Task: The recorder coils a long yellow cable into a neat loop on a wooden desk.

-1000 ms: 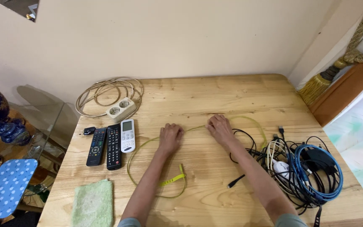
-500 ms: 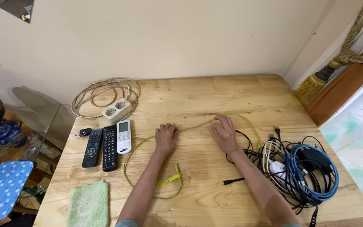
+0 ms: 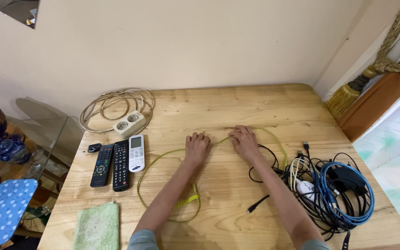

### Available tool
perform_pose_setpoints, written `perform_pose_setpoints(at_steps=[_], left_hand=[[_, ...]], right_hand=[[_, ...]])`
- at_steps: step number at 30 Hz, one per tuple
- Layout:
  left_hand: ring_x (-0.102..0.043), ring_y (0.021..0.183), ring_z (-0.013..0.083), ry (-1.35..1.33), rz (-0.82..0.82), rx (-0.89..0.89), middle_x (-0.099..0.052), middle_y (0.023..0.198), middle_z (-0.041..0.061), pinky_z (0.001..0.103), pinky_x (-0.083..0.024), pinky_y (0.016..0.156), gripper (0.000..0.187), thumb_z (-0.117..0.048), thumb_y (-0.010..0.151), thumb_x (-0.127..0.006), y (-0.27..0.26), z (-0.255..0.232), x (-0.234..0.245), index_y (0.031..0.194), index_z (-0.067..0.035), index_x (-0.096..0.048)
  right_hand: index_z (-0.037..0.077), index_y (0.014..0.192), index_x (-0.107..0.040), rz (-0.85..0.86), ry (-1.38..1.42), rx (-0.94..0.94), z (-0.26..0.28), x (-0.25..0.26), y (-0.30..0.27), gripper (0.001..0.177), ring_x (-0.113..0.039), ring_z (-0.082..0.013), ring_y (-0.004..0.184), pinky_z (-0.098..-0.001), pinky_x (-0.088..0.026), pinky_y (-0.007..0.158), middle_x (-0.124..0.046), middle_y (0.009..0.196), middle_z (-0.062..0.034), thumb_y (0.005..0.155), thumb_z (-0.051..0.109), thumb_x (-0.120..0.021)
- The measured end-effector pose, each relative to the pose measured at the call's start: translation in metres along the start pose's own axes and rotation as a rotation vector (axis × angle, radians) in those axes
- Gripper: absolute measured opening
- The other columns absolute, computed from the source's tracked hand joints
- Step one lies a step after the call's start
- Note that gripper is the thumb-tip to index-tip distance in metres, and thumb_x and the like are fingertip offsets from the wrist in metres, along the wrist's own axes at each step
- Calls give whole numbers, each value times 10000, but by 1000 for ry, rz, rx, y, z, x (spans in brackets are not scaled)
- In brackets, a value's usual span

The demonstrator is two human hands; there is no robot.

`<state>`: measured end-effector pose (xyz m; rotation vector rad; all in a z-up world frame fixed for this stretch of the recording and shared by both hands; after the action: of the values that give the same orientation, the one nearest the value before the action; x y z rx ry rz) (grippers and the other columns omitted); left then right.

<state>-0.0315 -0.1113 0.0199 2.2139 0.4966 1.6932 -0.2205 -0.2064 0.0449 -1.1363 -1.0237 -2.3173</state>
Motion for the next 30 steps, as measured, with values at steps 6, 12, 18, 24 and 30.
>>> perform_pose_setpoints(at_steps=[6, 12, 18, 24, 30], left_hand=[[-607, 936, 315, -50, 16, -7, -699, 934, 136, 467, -411, 826, 133, -165, 872, -732, 4, -2, -4, 917, -43, -703], [-642, 903, 337, -120, 52, 17, -716, 876, 168, 478, -449, 834, 69, -94, 855, -658, -3, -30, 12, 864, -33, -689], [-657, 912, 322, 72, 63, 250, -707, 917, 155, 502, -454, 828, 100, -125, 972, -601, -11, 36, 4, 931, -53, -658], [-641, 965, 336, 67, -44, 305, -687, 954, 125, 507, -455, 827, 122, -182, 889, -679, -20, 64, 30, 938, -74, -649], [-649, 960, 340, 115, -96, 291, -664, 989, 147, 499, -485, 802, 111, -143, 894, -678, -24, 76, 25, 945, -52, -641]], right_hand=[[41, 1018, -742, 113, -163, -79, 28, 12, 5, 185, -564, -280, 1203, -472, -430, 1094, -667, 1174, -103, 951, 199, -672], [-5, 1051, -724, 53, -348, -70, 2, -59, 10, 221, -576, -321, 1201, -486, -440, 1032, -660, 1208, -165, 967, 175, -628], [128, 1188, -711, 370, -22, -335, -4, 24, 34, 265, -501, -301, 1295, -490, -358, 1153, -620, 1338, -95, 989, 181, -544], [135, 1274, -693, 302, -212, -363, -87, 12, 23, 396, -512, -344, 1286, -498, -435, 1091, -597, 1366, -123, 902, 268, -669], [124, 1206, -709, 356, -202, -288, -31, 2, 36, 354, -563, -316, 1216, -496, -436, 1051, -638, 1241, -116, 951, 364, -661]])
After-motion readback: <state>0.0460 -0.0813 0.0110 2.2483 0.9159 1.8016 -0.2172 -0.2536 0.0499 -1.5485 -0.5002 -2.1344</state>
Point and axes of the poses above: each hand's wrist, its own y-axis towards the middle knuckle, its own x-axis out of the back of the hand, z = x × y, the point moved 3 cm from there along y, towards the middle knuckle
